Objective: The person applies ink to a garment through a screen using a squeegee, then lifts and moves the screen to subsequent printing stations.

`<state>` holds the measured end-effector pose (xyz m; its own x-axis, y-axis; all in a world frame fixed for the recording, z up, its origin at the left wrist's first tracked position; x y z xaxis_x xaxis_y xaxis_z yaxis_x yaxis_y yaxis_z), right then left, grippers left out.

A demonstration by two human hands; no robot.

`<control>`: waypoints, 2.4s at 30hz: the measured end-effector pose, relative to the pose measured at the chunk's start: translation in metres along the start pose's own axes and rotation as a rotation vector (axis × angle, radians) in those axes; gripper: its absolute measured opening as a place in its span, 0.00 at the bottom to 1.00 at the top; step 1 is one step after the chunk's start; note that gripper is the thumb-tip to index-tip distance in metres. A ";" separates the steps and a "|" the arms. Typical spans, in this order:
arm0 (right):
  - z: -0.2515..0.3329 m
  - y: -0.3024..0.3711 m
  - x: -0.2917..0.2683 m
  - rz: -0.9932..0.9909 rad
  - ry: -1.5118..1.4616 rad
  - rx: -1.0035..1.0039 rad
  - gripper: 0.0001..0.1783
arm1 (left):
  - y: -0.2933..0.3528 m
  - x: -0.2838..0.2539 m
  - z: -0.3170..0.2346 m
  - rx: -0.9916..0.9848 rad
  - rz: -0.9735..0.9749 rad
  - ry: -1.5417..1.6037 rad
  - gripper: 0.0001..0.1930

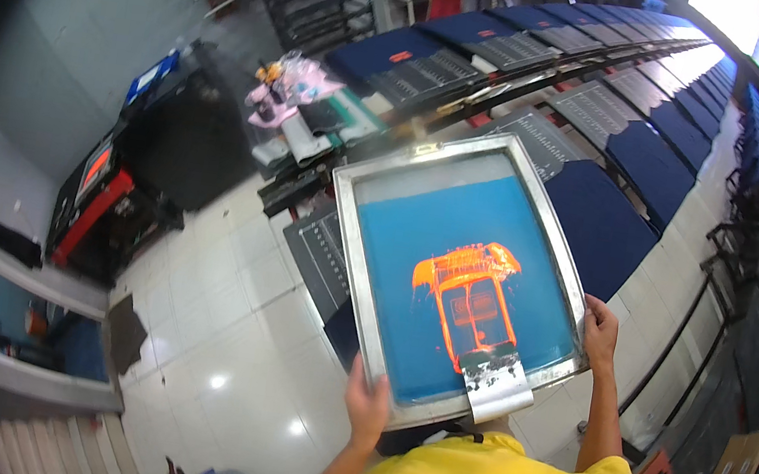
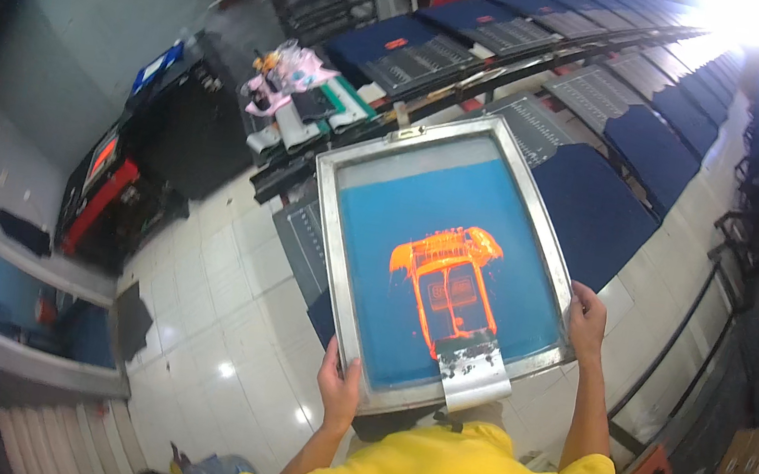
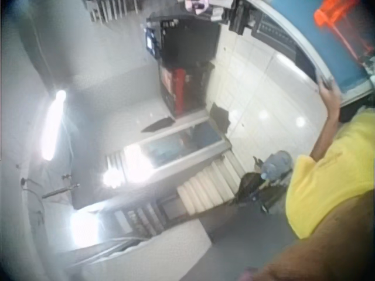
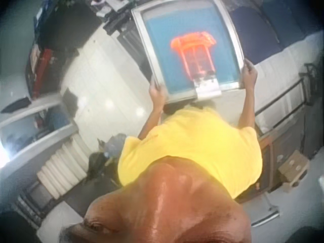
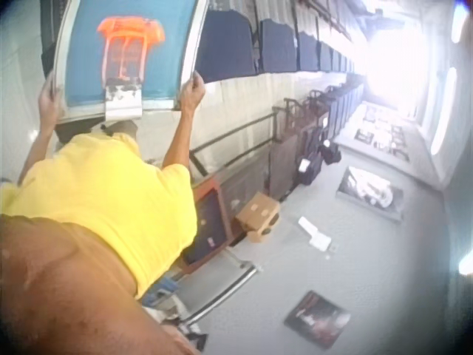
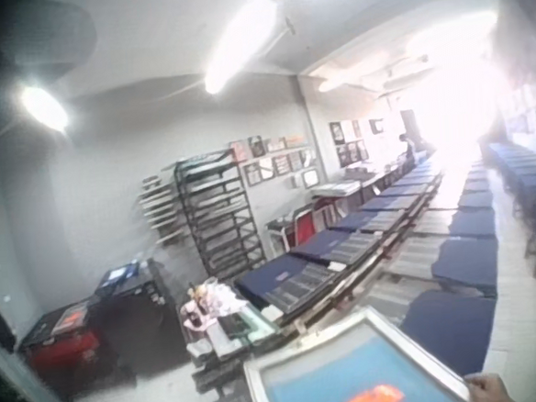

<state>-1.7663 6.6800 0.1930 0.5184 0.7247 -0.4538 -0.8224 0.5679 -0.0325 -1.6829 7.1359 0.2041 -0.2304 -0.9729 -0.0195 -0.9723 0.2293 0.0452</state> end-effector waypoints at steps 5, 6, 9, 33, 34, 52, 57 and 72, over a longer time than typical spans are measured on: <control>-0.002 -0.041 -0.020 0.122 -0.032 -0.017 0.17 | 0.020 0.049 -0.006 -0.052 -0.105 0.017 0.29; -0.005 -0.049 -0.024 0.146 -0.064 -0.029 0.17 | 0.027 0.058 -0.003 -0.063 -0.147 0.009 0.29; -0.007 -0.061 -0.025 0.202 -0.006 -0.046 0.17 | 0.039 0.077 -0.005 -0.088 -0.240 -0.025 0.28; 0.003 -0.109 0.130 0.409 0.028 -0.114 0.17 | 0.016 -0.036 0.077 -0.059 -0.474 -0.380 0.31; 0.009 -0.107 0.130 0.402 0.029 -0.106 0.17 | 0.012 -0.036 0.074 -0.035 -0.477 -0.395 0.31; -0.001 -0.116 0.153 0.342 0.062 -0.167 0.17 | -0.014 -0.052 0.059 -0.072 -0.442 -0.397 0.26; 0.010 -0.113 0.150 0.334 0.055 -0.157 0.17 | -0.012 -0.046 0.049 -0.158 -0.476 -0.457 0.29; -0.008 -0.116 0.164 0.310 0.084 -0.182 0.14 | -0.009 -0.058 0.086 -0.166 -0.492 -0.668 0.34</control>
<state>-1.5873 6.7298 0.1146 0.2236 0.8129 -0.5378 -0.9695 0.2425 -0.0365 -1.6637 7.1926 0.1184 0.1918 -0.7271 -0.6591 -0.9615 -0.2739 0.0224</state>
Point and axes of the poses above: each hand's wrist, its own y-axis away from the middle knuckle, its own x-axis out of the palm, z = x × y, the point moved 4 cm from there along -y, towards the middle knuckle, and after that the axes turned 10 degrees about z, right-handed, at the moved point
